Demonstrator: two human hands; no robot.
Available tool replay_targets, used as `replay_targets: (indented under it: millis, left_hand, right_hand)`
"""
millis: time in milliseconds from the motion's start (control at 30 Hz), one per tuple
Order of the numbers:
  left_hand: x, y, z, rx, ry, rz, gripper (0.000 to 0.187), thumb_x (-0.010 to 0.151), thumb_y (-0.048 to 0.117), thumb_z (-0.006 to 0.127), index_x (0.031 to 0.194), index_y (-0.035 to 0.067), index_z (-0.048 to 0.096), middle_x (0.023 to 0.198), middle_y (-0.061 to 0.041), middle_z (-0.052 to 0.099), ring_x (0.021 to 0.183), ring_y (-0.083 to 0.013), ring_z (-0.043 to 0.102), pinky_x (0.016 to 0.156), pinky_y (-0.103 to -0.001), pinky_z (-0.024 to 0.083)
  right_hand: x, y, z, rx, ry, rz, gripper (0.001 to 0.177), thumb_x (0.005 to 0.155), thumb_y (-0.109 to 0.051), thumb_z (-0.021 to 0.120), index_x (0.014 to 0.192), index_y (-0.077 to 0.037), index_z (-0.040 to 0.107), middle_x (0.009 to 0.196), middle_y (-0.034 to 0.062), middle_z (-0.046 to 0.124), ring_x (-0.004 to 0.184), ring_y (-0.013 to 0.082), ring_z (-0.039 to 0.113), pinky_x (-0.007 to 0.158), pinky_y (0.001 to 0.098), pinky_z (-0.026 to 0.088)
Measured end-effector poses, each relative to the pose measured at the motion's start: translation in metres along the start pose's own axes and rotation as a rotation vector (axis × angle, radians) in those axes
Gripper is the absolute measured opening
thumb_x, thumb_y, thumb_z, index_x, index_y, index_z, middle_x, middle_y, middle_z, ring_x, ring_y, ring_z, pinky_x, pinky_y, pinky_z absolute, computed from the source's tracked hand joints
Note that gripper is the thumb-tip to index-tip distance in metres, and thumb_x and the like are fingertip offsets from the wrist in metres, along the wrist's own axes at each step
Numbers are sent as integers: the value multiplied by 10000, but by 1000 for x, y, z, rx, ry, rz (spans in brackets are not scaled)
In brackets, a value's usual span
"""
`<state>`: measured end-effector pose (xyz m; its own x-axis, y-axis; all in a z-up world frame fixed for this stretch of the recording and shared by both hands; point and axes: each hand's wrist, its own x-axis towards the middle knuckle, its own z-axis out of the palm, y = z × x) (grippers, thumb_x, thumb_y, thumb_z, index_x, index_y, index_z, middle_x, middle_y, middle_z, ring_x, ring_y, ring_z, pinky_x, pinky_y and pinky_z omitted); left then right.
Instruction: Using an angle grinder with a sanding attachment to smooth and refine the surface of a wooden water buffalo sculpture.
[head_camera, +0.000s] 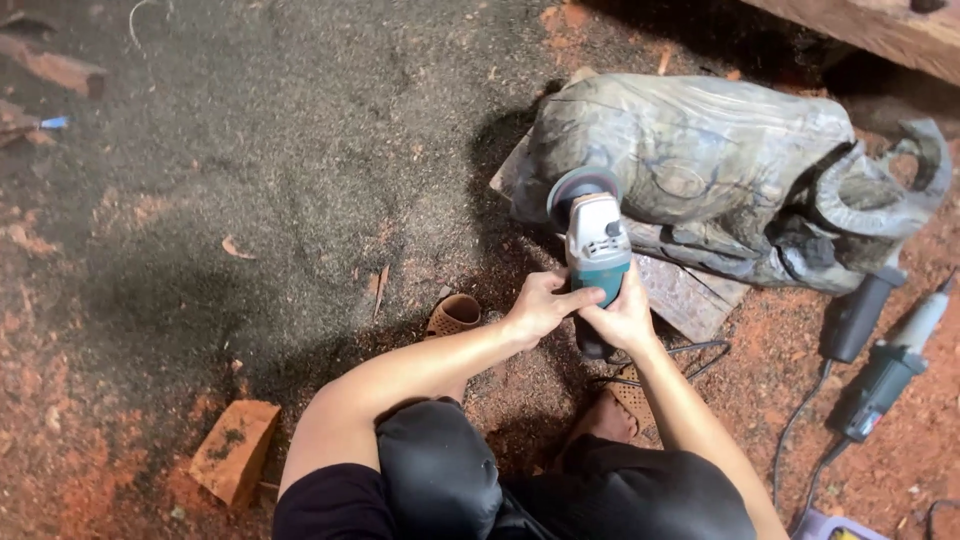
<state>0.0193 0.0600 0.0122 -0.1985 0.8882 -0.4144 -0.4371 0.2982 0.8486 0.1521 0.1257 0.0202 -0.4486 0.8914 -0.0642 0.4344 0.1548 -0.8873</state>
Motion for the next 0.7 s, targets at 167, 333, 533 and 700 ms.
replay_targets:
  millis: [167,333,533,700]
  left_hand:
    - [2,-2,-23,-103,-6,-49,419,749,196,925,1061,-20,748,892,-155,765,858,-210,733,808,-373,591]
    - [19,-29,-37,-324,-129,-106,338,797,88,879,1090,3,734,935,-180,758,737,-326,767,801,-441,612]
    - [13,-28,-21,-281,-125,-129,348,796,43,857,1091,-67,709,932,-171,724,834,-333,754,803,-424,604]
    - [22,-6,-9,-178,-274,-179,368,860,129,826,1150,-42,675,747,-224,728,675,-347,764,693,-368,601]
  right_hand:
    - [-4,5,21,-153,-89,198,694,675,-271,828,1249,-118,469,1054,281,683,1049,523,664,881,638,519]
    - [-5,-1,21,-246,-92,190,798,649,-332,820,1330,-137,453,1076,275,707,1078,509,672,938,609,536]
    - [-15,4,7,-181,-48,219,756,653,-321,822,1294,-131,467,1067,281,705,1067,516,676,923,621,543]
    - [-22,-8,-2,-169,73,193,764,699,-249,791,1362,-117,434,1049,309,692,1020,553,674,900,656,529]
